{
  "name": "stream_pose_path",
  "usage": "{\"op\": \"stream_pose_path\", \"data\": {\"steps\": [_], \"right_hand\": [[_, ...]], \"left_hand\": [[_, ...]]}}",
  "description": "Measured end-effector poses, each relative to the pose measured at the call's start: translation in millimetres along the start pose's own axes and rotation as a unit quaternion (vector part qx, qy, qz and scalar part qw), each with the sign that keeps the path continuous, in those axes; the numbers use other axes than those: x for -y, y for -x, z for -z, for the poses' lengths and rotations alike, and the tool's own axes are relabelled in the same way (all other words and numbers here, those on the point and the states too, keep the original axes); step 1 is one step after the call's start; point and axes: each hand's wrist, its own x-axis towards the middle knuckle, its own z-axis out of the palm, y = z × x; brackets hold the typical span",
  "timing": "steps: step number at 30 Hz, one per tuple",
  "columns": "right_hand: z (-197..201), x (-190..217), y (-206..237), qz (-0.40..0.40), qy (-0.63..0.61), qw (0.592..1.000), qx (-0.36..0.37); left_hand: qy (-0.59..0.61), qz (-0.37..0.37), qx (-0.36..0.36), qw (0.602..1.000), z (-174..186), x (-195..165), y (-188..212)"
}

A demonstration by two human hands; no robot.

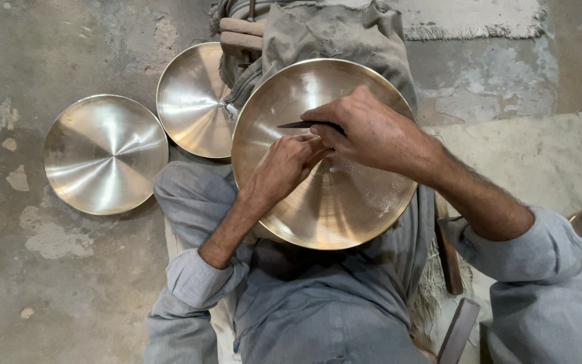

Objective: The person sits with a spun brass plate on their lap and scribes a circle around its center using a compass-like marking tool, rotating the plate as they work. They then reposition the plate, adjust the tool, and continue scribing center guide lines on the metal disc.

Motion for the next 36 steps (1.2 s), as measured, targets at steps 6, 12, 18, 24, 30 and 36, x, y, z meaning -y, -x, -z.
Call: {"op": "stream_pose_path", "data": {"steps": [6,12,18,24,30,36], "right_hand": [[2,14,3,-0.051,0.007,0.998,0.029],[-5,27,-8,-0.115,0.040,0.992,0.034],[-32,44,-32,-0.110,0.168,0.979,0.047],[-56,49,-14,0.026,0.204,0.978,0.043],[-43,30,19,0.089,0.162,0.967,0.176],[-20,13,25,0.141,0.162,0.951,0.224]], "left_hand": [[-0.033,-0.077,-0.072,0.994,19,-15,13],[-0.030,0.303,-0.198,0.932,64,-23,65],[0.079,0.312,-0.191,0.927,47,-21,97],[0.070,0.290,-0.254,0.920,19,-7,98],[0.052,0.193,-0.270,0.942,35,20,73],[0.029,0.257,-0.258,0.931,64,32,21]]}}
